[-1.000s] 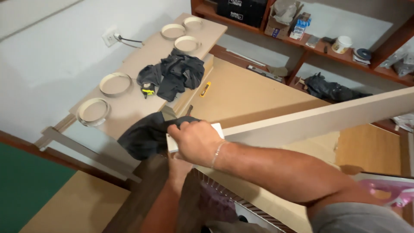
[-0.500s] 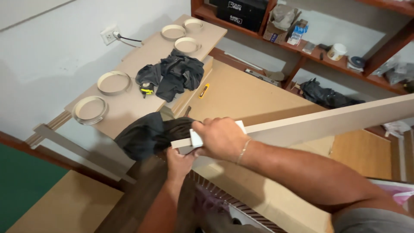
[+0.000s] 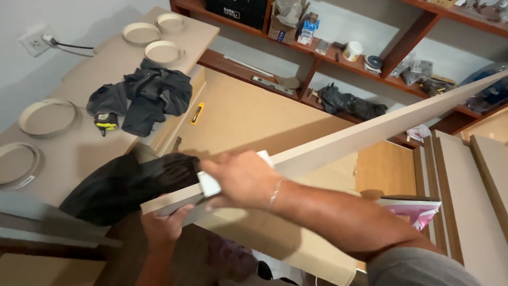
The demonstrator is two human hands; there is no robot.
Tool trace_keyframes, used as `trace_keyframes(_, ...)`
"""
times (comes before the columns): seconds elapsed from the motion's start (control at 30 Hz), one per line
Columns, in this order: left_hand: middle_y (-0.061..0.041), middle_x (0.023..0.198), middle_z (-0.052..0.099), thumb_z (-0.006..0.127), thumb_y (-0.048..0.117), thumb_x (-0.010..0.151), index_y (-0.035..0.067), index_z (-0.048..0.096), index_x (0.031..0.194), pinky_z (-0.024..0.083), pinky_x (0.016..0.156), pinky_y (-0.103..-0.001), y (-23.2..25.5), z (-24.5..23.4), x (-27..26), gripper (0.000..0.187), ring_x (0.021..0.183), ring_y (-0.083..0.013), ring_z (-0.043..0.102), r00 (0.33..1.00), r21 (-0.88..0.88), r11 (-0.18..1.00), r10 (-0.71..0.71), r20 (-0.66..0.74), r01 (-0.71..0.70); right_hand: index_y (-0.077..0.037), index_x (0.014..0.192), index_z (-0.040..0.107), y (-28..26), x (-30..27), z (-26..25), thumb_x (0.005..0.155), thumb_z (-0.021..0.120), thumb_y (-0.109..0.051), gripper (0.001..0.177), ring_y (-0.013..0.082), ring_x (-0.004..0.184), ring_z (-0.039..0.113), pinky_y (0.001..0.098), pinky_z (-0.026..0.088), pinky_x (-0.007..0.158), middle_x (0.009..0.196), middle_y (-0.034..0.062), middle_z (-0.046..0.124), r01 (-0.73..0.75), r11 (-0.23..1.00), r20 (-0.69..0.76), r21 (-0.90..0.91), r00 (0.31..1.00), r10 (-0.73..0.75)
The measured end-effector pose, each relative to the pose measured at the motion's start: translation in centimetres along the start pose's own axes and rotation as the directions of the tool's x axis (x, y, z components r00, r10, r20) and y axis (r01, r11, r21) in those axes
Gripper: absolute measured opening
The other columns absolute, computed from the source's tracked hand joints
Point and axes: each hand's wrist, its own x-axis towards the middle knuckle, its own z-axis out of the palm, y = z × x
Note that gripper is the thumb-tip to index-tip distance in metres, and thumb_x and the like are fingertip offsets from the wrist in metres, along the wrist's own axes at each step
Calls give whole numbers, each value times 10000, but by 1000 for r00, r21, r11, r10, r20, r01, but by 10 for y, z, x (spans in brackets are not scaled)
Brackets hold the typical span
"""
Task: Applying edge banding to a wooden panel using an iron and then moving the panel to a stack
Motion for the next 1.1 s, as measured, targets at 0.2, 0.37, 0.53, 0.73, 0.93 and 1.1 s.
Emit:
trace_keyframes(0.2, -30, 857, 743, 901, 67, 631, 41, 764, 845, 559, 753, -331, 24, 2, -2, 256, 829, -132, 676, 947, -105, 942, -322, -7, 320, -162, 1174, 565, 93, -54, -1, 808, 674, -731, 685, 344, 758, 697, 497, 539, 567, 963, 100, 703, 6, 997, -157, -72, 987, -18)
trace_keyframes(0.37, -42, 824, 716, 849, 63, 679, -5, 732, 819, 534, 757, -321, 17, 1, -4, 194, 817, -143, 663, 996, -179, 980, -87, -3, 85, -187, 1321, 567, 190, -106, 0, 763, 699, -726, 787, 305, 974, 723, 457, 565, 675, 1198, 65, 715, -63, 988, -100, -142, 994, 49)
trace_keyframes(0.53, -13, 814, 728, 904, 94, 659, 54, 729, 776, 533, 766, -291, 6, 5, -5, 214, 790, -114, 664, 995, -137, 986, -97, -23, 93, -128, 1266, 607, 273, -145, -4, 799, 645, -723, 757, 266, 893, 756, 405, 611, 611, 1044, 59, 747, 82, 977, -155, -197, 981, -114)
trace_keyframes(0.73, -10, 837, 725, 967, 205, 580, 66, 745, 878, 542, 760, -306, -7, 11, -7, 397, 797, -114, 654, 965, -45, 967, -252, -76, 249, -248, 1327, 559, 274, -132, -2, 698, 798, -662, 791, 278, 930, 737, 412, 555, 716, 1126, 15, 743, -124, 973, 5, -194, 992, 128)
trace_keyframes(0.93, -28, 700, 752, 924, 293, 647, 109, 728, 712, 540, 684, -323, 23, 3, 7, 277, 649, -174, 719, 983, 28, 983, 180, 24, -180, -203, 1393, 523, 235, -93, 0, 736, 787, -585, 805, 301, 959, 715, 438, 545, 773, 1161, 12, 718, -63, 985, 158, -159, 983, 89)
trace_keyframes(1.1, -144, 603, 686, 997, 135, 562, -29, 671, 682, 507, 530, -370, 19, 21, 6, 384, 667, -104, 536, 998, -360, 933, 12, -54, -31, -261, 1274, 520, 187, -68, 1, 714, 783, -601, 706, 305, 798, 742, 450, 622, 683, 905, -5, 682, 16, 973, 31, -229, 999, -10)
